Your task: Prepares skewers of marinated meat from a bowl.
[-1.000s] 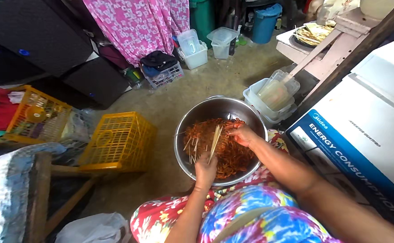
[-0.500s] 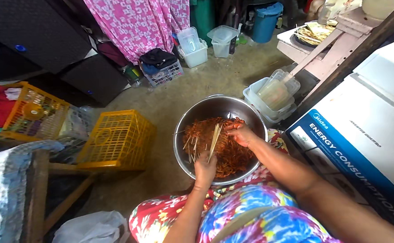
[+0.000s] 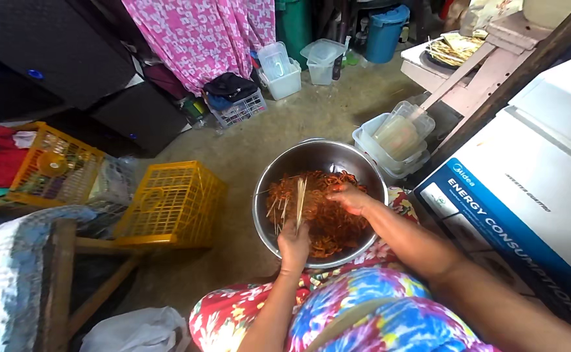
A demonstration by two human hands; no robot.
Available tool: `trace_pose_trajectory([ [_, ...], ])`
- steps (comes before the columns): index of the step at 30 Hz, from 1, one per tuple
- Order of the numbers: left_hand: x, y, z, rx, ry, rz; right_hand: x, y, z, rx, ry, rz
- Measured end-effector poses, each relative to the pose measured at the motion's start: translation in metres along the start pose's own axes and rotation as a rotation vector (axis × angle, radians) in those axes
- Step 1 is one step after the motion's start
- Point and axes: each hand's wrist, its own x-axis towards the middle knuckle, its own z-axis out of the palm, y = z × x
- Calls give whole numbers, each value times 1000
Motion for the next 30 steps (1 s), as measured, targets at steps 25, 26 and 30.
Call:
trace_pose_trajectory([
  [25,-1,0,0,-7,6,2,-3,-3,7,-234,30,48],
  [26,-1,0,0,-11,6,1,-3,-3,8,-236,37,47],
  [30,0,0,1,-20,-1,8,-3,-4,9,-256,80,9],
])
